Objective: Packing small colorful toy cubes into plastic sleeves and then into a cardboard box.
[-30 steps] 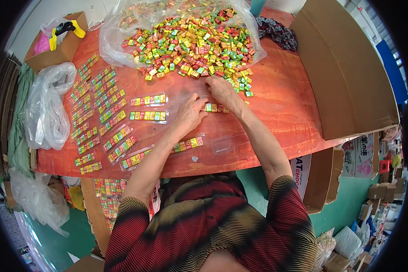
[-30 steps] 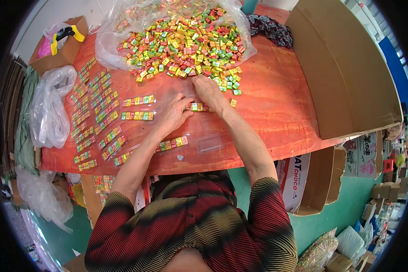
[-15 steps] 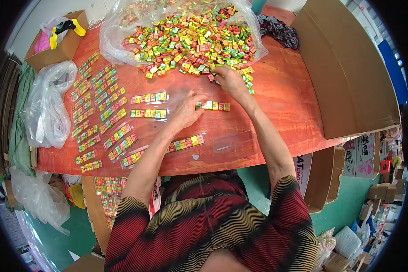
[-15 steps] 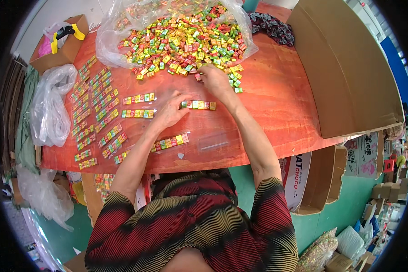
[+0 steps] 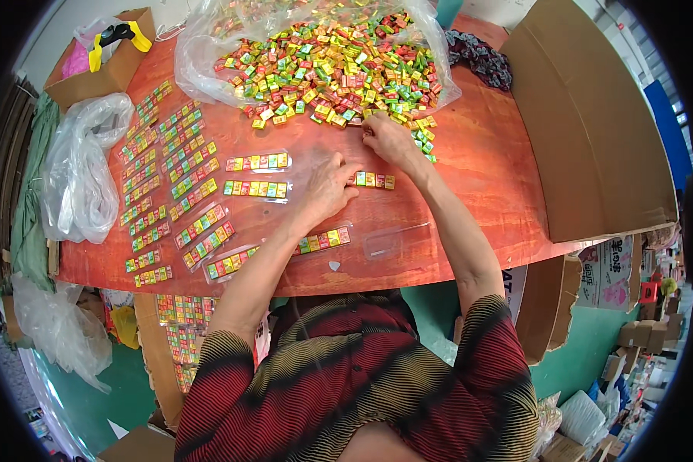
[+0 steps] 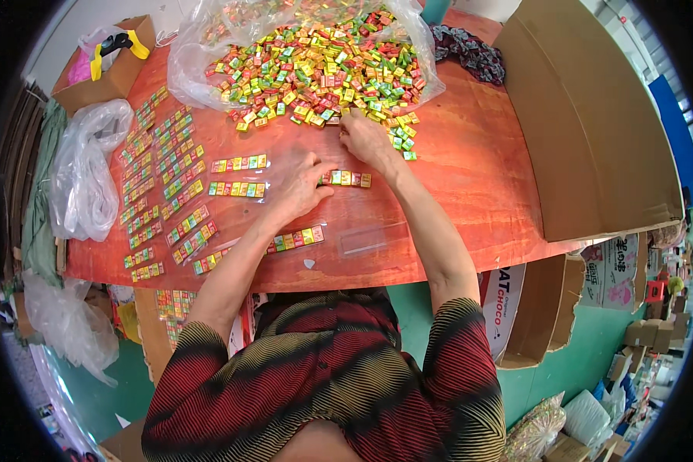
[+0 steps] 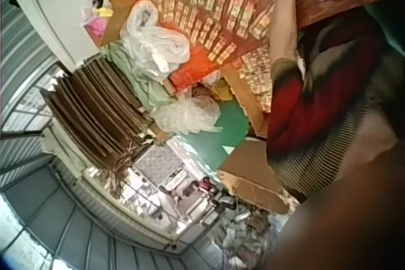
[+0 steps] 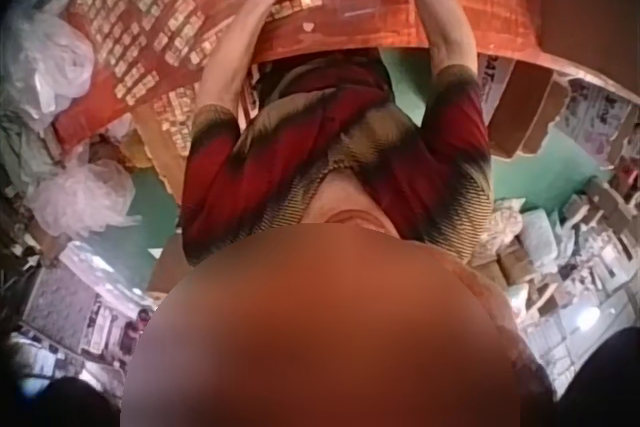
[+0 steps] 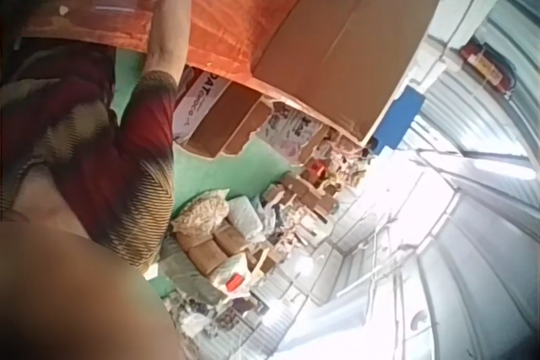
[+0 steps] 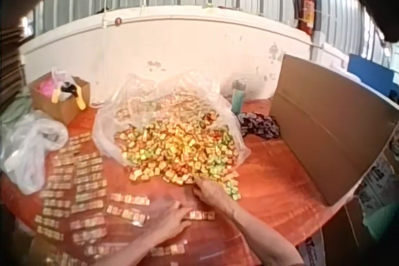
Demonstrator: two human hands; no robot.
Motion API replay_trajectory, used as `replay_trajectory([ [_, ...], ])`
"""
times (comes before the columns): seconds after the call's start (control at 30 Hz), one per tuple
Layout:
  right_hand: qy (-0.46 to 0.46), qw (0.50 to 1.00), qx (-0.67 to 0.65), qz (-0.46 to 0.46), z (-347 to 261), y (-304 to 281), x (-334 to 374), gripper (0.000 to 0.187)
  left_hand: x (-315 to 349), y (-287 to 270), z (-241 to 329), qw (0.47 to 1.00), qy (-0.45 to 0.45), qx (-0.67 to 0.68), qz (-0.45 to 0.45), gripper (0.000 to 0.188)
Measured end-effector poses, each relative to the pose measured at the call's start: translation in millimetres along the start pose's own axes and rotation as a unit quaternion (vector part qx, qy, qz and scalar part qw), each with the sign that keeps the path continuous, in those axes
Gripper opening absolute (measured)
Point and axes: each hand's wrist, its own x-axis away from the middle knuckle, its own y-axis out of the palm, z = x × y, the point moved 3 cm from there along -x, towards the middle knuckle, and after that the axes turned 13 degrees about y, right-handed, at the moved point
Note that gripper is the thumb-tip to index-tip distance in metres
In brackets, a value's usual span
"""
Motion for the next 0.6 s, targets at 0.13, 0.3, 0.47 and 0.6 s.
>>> replay_trajectory([
  [0.13, 0.002, 0.989, -0.142, 0.039, 19.8, -4.9, 13.3, 0.022, 3.1, -0.1, -4.6, 0.999, -0.016, 0.026, 0.029, 0.040],
  [0.3, 0.159, 0.956, -0.245, -0.005, 20.4, -12.8, 49.0, 0.025, 4.1, 3.7, -11.8, 0.998, 0.029, 0.016, 0.055, 0.037],
  [0.47, 0.125, 0.963, -0.236, -0.039, -8.5, -12.3, 62.4, 0.027, 2.8, 4.9, -11.7, 0.999, 0.013, 0.013, 0.042, 0.032],
  [0.6, 0.061, 0.977, -0.202, -0.037, -13.7, -2.3, 64.9, 0.029, 2.4, -1.4, -8.5, 0.999, -0.042, 0.003, 0.019, 0.029],
])
